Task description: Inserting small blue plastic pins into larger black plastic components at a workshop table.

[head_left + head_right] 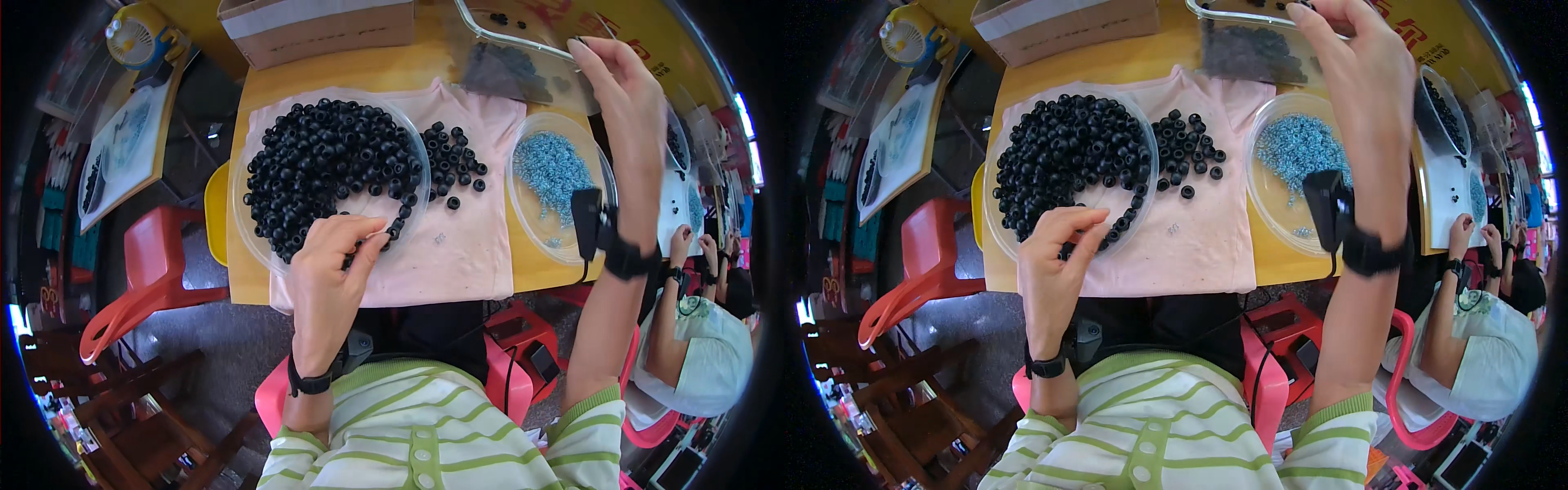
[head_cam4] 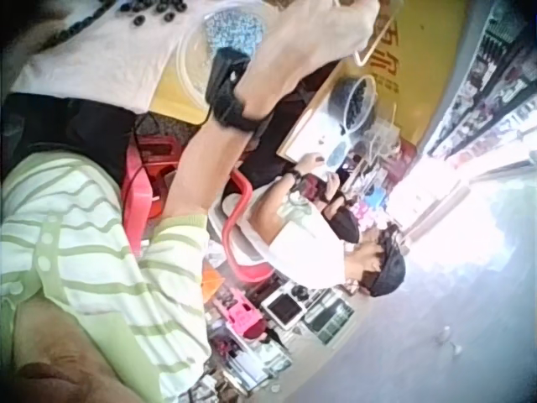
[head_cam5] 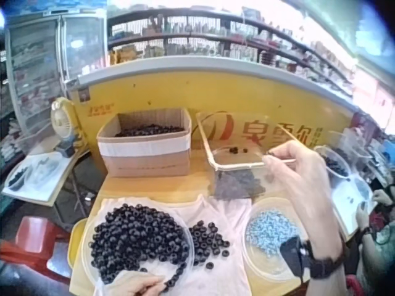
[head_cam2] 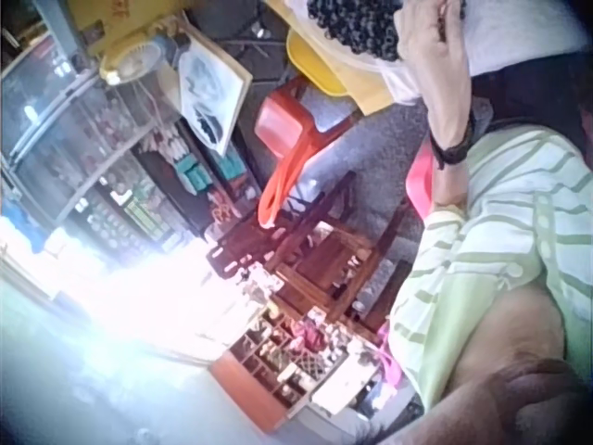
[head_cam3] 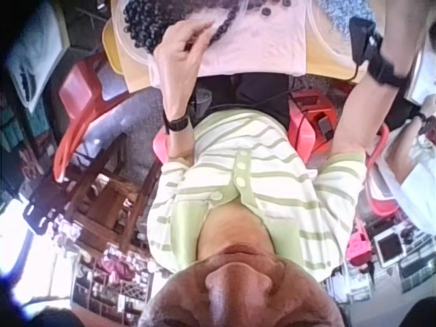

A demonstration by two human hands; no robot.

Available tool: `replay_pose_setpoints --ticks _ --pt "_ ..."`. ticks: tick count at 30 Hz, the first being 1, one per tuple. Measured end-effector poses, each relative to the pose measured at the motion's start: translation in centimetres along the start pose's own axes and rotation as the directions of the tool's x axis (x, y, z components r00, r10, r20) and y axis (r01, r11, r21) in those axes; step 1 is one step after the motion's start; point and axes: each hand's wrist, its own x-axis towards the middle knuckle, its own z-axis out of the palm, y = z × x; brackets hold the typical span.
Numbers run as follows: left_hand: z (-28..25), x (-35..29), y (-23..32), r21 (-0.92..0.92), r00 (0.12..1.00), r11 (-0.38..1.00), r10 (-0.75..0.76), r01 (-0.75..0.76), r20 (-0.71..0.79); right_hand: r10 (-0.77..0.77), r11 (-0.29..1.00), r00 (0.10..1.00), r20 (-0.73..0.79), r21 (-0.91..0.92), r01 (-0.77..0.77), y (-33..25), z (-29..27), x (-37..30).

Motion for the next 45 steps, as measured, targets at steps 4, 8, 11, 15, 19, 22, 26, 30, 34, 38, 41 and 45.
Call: replay_pose_setpoints --ticks 4,8,11,15,19,22,26,30,34,38,41,45 --pt "1.0 0.7 -0.4 0.168 0.994 0.981 0.089 -0.099 0.066 -0.053 0.971 0.999 0.003 -0.235 0.052 4.1 2.3 2.9" --pt "1.5 0.9 -0.8 0.224 0.993 0.970 0.073 -0.093 0.096 0.013 0.962 0.999 0.047 -0.272 0.001 4.5 2.5 3.0" --pt "1.6 1.0 -1.0 0.258 0.992 0.961 0.080 -0.102 0.096 -0.161 0.948 0.986 -0.052 -0.287 0.140 4.0 2.3 1.4" --pt "1.3 0.8 -1.8 0.216 0.995 0.974 0.048 -0.066 0.089 -0.155 0.988 0.951 0.267 0.029 0.153 -1.0 0.8 -7.0" --pt "1.1 0.5 -0.9 0.070 0.998 0.997 0.037 -0.041 0.050 -0.261 0.962 0.825 0.501 0.207 0.178 -0.2 2.2 -15.1" --pt "0.9 -0.8 -0.5 -0.229 0.991 0.965 -0.118 0.130 0.064 -0.299 0.954 0.827 0.477 0.146 0.261 0.4 3.7 -17.2" --pt "0.8 -3.5 0.3 -0.673 0.970 0.701 -0.207 0.236 0.125 -0.433 0.894 0.757 0.490 0.122 0.432 1.0 4.9 -17.8" --pt "0.8 -5.5 0.6 -0.870 0.956 0.399 -0.161 0.290 0.245 -0.445 0.888 0.758 0.476 0.126 0.442 1.5 5.7 -18.4" --pt "1.5 -6.8 0.6 -0.914 0.954 0.274 -0.101 0.299 0.282 -0.456 0.885 0.792 0.405 0.114 0.451 2.2 6.4 -18.4" --pt "2.3 -7.1 0.5 -0.915 0.948 0.252 -0.114 0.316 0.296 -0.275 0.930 0.842 0.464 0.349 0.112 2.3 5.3 -18.2" --pt "2.7 -7.3 0.1 -0.900 0.950 0.307 -0.125 0.310 0.285 -0.055 0.747 0.746 0.664 0.523 -0.410 0.4 2.1 -17.9" --pt "3.1 -7.2 0.3 -0.864 0.931 0.348 -0.172 0.363 0.322 -0.050 0.404 0.579 0.814 0.546 -0.734 -0.9 0.0 -18.2"
